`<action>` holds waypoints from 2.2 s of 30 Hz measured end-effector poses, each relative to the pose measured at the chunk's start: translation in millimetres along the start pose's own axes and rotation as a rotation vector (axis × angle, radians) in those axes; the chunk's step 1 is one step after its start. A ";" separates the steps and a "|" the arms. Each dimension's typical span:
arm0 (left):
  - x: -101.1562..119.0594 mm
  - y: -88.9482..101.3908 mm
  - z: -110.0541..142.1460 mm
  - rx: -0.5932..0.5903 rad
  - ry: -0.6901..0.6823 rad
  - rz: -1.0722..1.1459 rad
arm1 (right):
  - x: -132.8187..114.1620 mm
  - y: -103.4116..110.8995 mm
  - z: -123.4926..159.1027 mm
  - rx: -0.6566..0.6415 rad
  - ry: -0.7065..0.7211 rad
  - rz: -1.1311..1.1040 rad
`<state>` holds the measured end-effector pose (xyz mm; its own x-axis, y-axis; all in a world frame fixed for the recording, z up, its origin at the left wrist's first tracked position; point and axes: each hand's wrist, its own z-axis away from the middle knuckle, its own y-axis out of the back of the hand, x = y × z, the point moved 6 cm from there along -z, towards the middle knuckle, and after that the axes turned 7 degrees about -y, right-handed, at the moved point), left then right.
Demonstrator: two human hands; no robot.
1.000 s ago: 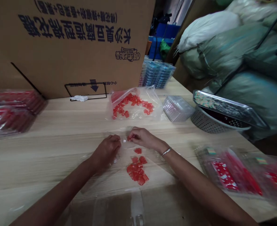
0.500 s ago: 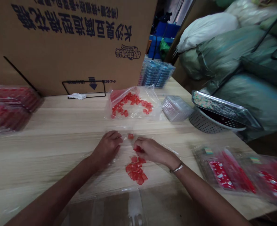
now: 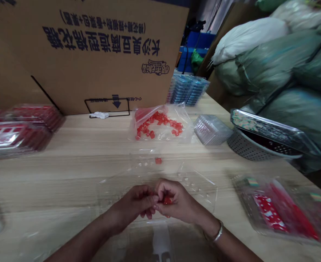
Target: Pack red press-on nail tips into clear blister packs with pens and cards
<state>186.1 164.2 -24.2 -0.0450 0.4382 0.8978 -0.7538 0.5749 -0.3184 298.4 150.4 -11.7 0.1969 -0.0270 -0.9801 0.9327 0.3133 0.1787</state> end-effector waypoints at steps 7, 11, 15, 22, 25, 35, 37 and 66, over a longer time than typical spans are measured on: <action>-2.9 -1.8 -0.3 0.118 0.058 0.273 | -13.1 5.5 1.6 0.158 0.167 0.196; 5.5 -2.3 3.1 0.102 -0.123 0.089 | 3.4 5.3 3.5 -0.027 -0.073 -0.061; 9.6 -3.5 10.1 0.085 -0.209 -0.148 | -1.9 7.9 9.5 -0.092 -0.077 -0.009; 16.1 -6.2 17.3 0.078 -0.245 -0.508 | -27.7 7.8 13.8 -0.118 0.004 0.345; 14.0 -6.7 18.7 0.066 -0.275 -0.591 | -36.4 0.1 18.7 -0.155 0.122 0.527; 8.4 -7.3 22.5 0.143 -0.276 -0.524 | -53.0 -29.0 46.4 0.079 0.581 1.247; 6.0 -8.4 24.4 0.155 -0.283 -0.538 | -52.2 -30.2 45.4 0.089 0.598 1.267; 8.5 33.6 4.7 0.305 -0.199 -0.294 | -31.1 -1.8 -21.2 0.134 0.290 0.456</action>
<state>157.4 184.0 -25.8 0.0971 0.1293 0.9868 -0.9104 0.4123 0.0356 284.3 170.8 16.6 0.5158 0.3511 -0.7815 0.8067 0.1082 0.5810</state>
